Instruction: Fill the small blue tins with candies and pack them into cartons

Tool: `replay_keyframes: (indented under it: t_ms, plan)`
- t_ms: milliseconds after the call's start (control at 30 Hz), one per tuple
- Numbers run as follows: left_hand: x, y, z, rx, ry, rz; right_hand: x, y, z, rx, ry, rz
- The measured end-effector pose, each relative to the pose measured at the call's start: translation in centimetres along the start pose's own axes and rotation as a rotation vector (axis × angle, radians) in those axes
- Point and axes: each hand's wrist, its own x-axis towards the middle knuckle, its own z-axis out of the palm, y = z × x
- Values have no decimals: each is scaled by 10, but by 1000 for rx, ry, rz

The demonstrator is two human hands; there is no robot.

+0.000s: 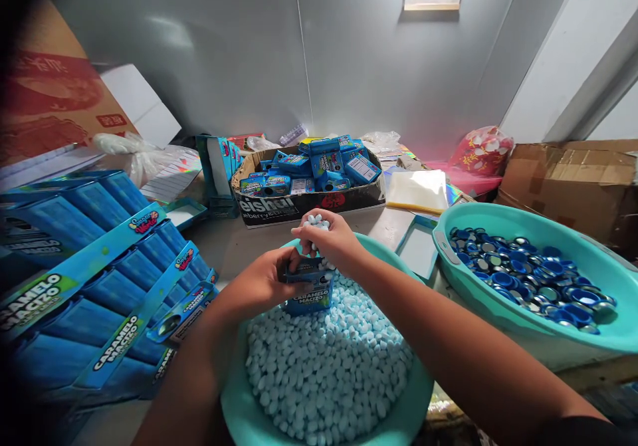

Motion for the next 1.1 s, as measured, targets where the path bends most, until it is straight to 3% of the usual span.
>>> replay_keyframes:
  t_ms: [467,1100]
  plan:
    - [1,1,1,-41,37,-32,1,0,-4,93,-98,24]
    - [4,-1,0,-50,118,-106,1,1,-3,-5,-59,0]
